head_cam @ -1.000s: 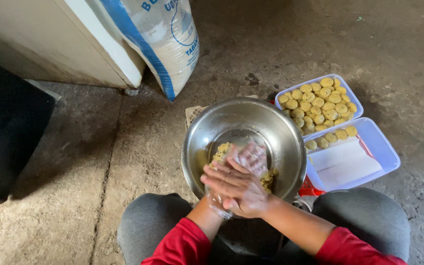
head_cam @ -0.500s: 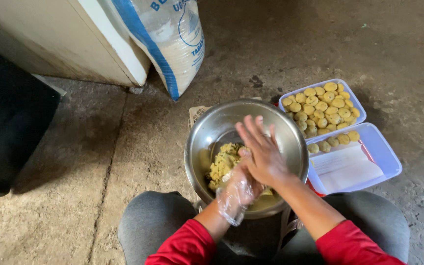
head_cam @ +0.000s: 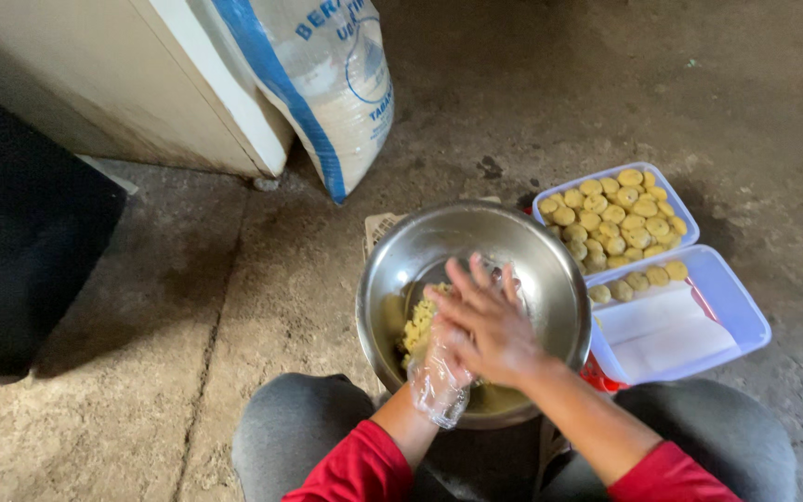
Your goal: The person sits on the floor and shapes a yellow dough mixture into small round balls by hand. They place the formed balls into a plastic container next to a metal bowl containing the dough.
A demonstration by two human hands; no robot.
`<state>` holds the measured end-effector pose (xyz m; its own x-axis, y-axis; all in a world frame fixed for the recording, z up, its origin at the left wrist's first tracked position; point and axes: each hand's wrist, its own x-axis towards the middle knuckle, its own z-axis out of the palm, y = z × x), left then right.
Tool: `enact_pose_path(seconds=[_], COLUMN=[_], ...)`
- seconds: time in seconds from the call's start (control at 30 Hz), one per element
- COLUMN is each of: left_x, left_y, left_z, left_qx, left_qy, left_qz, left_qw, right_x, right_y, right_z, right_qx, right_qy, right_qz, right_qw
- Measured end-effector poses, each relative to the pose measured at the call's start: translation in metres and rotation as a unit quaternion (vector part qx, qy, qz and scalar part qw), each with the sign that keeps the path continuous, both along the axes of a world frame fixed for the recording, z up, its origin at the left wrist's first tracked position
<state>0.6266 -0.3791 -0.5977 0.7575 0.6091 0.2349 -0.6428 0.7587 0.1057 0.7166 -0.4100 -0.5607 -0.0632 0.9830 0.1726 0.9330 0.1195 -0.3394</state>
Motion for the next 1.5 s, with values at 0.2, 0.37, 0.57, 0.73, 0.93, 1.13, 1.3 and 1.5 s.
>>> enact_pose_path(seconds=[0.2,0.37,0.57,0.73,0.93,1.13,1.3,1.5], left_x=[0.012,-0.004,-0.017,-0.014,-0.005,-0.006,-0.012,-0.021], left_y=[0.006,0.014,0.027,0.036,0.037,0.037,0.038,0.041], left_z=[0.000,-0.005,0.009,-0.005,-0.015,-0.009,-0.015,-0.032], left_qx=[-0.033,-0.174,-0.096,-0.074,-0.147,-0.122,-0.143,-0.119], left_qy=[0.086,0.290,0.062,0.060,0.242,0.277,0.291,0.286], left_qz=[0.130,-0.078,-0.055,-0.009,0.051,0.048,0.046,0.059], left_qw=[0.987,0.938,0.992,0.995,0.958,0.952,0.945,0.949], right_x=[-0.023,0.000,0.012,-0.017,-0.010,0.118,0.156,0.149], right_y=[-0.010,0.003,-0.014,-0.024,-0.037,-0.016,-0.037,-0.041], right_z=[-0.008,0.000,-0.004,-0.016,0.005,0.017,-0.030,-0.070], right_qx=[0.075,-0.040,0.098,0.154,0.048,0.018,-0.060,-0.040], right_qy=[0.032,0.674,0.136,0.151,0.333,0.441,0.366,0.230], right_qz=[0.061,-0.072,-0.029,-0.010,-0.037,-0.388,-0.532,-0.540], right_qw=[0.995,0.734,0.985,0.976,0.941,0.809,0.761,0.808])
